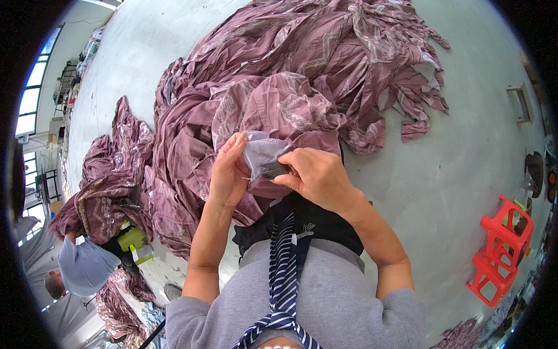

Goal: The person sits on the floor and repeatedly picks up pieces of dusty pink fabric from a large pile. They locate and cut off small white tags or labels from the fabric using a small tool, then place the trimmed pieces back into the pile.

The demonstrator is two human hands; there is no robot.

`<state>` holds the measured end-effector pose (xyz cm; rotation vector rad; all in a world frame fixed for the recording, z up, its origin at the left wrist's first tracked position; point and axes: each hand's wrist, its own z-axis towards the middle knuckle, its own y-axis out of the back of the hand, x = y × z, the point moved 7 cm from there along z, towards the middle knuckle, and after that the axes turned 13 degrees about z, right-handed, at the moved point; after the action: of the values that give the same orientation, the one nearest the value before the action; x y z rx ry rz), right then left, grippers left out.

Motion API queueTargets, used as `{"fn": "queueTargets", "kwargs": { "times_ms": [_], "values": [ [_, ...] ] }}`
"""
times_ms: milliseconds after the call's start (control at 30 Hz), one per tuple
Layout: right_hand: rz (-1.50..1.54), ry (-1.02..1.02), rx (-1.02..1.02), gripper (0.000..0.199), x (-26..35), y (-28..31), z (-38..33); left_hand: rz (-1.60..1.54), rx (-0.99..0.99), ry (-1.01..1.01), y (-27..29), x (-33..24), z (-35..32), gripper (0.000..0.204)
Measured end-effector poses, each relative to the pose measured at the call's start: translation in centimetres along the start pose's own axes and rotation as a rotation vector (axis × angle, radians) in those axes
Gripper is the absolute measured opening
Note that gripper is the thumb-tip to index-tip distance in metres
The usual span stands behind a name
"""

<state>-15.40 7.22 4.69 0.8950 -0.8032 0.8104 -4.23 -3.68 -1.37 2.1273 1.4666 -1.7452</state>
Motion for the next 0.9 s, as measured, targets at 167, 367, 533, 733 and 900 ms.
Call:
{"fn": "queueTargets", "kwargs": {
  "times_ms": [167,367,533,733,900],
  "values": [
    [-0.029,-0.006,-0.06,0.028,-1.0,0.3,-0.7,0.001,0.041,0.01,-0.2,-0.1,-0.1,0.015],
    [0.203,-0.164,-0.182,0.031,-1.0,1.9,-0.5,-0.009,0.018,-0.014,-0.2,-0.2,-0.1,0.014],
    [-0.027,-0.007,-0.034,0.032,-0.6,1.8,-0.2,-0.007,-0.003,-0.012,0.0,-0.2,-0.2,0.013],
    [-0.008,0.002,-0.012,0.032,-0.7,1.3,-0.2,-0.006,0.038,-0.015,0.1,-0.2,0.0,0.011],
    [-0.033,0.016,-0.008,0.032,-0.9,1.5,-0.3,-0.005,0.004,-0.033,-0.1,-0.5,-0.1,0.011]
  ]
}}
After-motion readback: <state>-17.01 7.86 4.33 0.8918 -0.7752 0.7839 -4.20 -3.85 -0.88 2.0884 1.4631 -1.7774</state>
